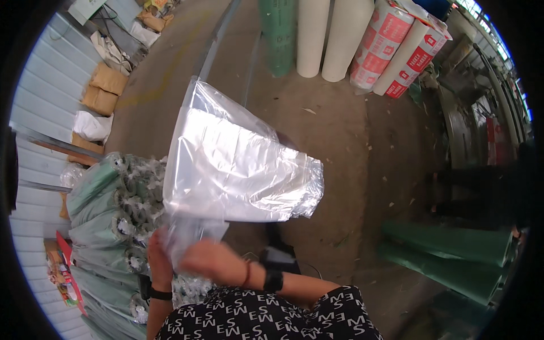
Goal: The person packages green rolls by sliding them into plastic bags, twisting the bag ends, and tying them into knots before stacking them onto a pile.
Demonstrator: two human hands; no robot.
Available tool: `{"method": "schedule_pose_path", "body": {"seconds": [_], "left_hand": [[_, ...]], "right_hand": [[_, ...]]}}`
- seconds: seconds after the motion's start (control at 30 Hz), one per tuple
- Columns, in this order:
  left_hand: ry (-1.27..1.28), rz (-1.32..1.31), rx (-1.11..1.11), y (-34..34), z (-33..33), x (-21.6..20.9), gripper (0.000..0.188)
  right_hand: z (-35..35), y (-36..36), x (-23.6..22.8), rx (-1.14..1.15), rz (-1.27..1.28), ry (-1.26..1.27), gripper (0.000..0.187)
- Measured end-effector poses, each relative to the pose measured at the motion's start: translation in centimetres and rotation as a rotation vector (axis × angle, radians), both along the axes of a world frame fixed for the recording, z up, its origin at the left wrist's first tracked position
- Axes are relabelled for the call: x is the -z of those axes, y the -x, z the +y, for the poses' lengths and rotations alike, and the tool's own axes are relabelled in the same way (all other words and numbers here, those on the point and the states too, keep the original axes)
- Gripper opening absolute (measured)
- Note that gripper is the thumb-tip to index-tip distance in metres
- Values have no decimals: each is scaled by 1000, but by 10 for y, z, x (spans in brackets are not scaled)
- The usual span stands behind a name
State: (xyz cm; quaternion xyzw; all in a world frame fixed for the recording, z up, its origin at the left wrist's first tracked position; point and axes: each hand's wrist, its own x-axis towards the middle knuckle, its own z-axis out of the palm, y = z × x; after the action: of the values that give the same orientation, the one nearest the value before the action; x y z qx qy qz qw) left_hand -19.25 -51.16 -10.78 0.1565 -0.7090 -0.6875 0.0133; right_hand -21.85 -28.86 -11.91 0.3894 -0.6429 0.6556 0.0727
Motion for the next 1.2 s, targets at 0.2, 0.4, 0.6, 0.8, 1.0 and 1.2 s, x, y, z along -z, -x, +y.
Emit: {"method": "schedule_pose_path", "body": {"seconds": [0.2,0.4,0.6,0.8,1.0,1.2], "left_hand": [[-181,-300,422,-94,-13,-3,33],[-362,-29,117,-211,-26,26,15],[-232,-53,-99,-357,-70,53,11],[260,151,66,-410,-40,-23,17],[109,329,207,-400,6,-41,20],[35,200,265,-412,109,-39,24]], "right_hand": [[-38,-114,35,-480,-205,-158,12],[-33,-222,26,-424,-411,-526,49],[-21,-341,29,115,-581,-537,57],[1,-407,15,38,-522,-538,27],[73,-432,-25,-221,-1089,40,16],[164,-510,-30,75,-1000,-64,28]]}}
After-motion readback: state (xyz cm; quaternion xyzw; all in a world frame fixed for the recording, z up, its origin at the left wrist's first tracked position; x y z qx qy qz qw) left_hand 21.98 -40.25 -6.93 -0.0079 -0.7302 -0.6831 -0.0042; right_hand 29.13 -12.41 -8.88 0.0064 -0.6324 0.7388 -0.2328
